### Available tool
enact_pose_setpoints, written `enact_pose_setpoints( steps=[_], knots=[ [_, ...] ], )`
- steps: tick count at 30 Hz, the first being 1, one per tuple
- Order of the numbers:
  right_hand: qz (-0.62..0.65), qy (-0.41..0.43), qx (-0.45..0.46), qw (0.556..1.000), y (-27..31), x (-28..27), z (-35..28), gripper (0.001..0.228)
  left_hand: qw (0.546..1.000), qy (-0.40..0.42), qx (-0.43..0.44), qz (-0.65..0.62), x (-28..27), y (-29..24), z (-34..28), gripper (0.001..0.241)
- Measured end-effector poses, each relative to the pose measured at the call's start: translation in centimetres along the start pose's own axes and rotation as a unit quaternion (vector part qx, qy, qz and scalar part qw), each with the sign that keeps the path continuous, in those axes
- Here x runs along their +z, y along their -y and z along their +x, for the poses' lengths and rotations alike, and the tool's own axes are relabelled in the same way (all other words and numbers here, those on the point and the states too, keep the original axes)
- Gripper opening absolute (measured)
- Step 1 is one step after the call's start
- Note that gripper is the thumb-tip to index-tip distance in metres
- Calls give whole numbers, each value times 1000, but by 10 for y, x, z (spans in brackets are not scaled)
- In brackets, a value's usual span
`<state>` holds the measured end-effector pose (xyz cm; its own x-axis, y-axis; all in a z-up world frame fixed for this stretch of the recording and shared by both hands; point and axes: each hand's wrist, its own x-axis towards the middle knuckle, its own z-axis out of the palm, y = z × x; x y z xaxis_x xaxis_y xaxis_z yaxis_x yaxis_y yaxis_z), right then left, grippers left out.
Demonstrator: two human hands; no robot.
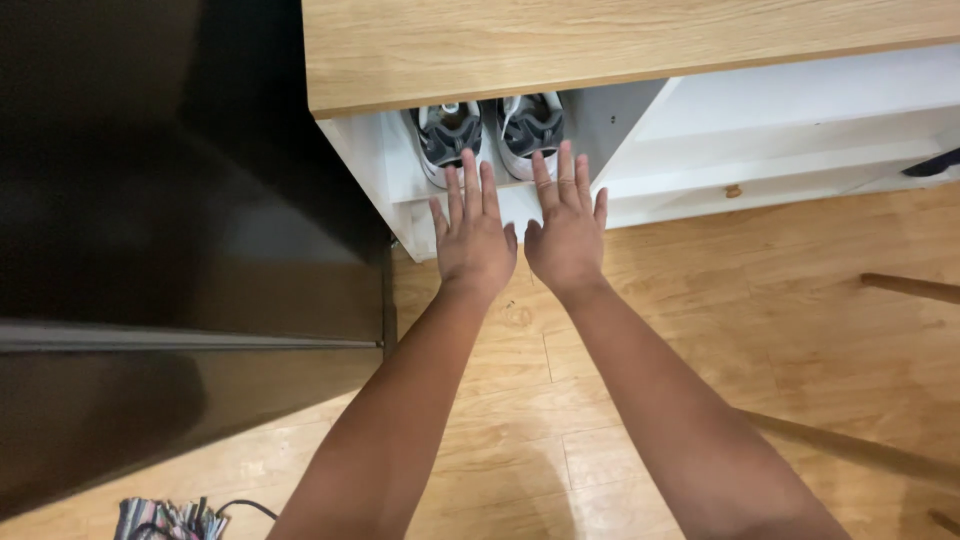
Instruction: The person organizes several pairs of shoes from a white round table into a white shoe rack. They pick up a pair of black sneakers, a pair of black Adidas sneakers, a pair of white sneakers, and a pair of pink slippers, placing each pair neatly into the rack's compartments.
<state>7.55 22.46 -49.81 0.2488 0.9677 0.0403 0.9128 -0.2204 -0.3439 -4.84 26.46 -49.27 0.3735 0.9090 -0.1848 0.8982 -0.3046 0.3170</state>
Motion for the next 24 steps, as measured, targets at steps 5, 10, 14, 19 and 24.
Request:
enact_pose_setpoints(
  steps=[5,10,14,19,24],
  knots=[
    [9,-78,-2,997,15,-34,-37,83,987,-145,68,-21,-18,-12,-28,72],
    [32,-112,-14,993,27,-78,-89,77,975,-196,98,-27,-47,-32,-78,65],
    [36,-104,-3,994,33,-115,-123,74,972,-201,114,-28,-62,-53,-116,62],
    [32,-109,12,993,37,-175,-156,69,968,-210,133,-44,-97,-88,-154,60],
    [18,-125,12,992,42,-234,-183,68,961,-227,153,-41,-142,-125,-184,62]
  ],
)
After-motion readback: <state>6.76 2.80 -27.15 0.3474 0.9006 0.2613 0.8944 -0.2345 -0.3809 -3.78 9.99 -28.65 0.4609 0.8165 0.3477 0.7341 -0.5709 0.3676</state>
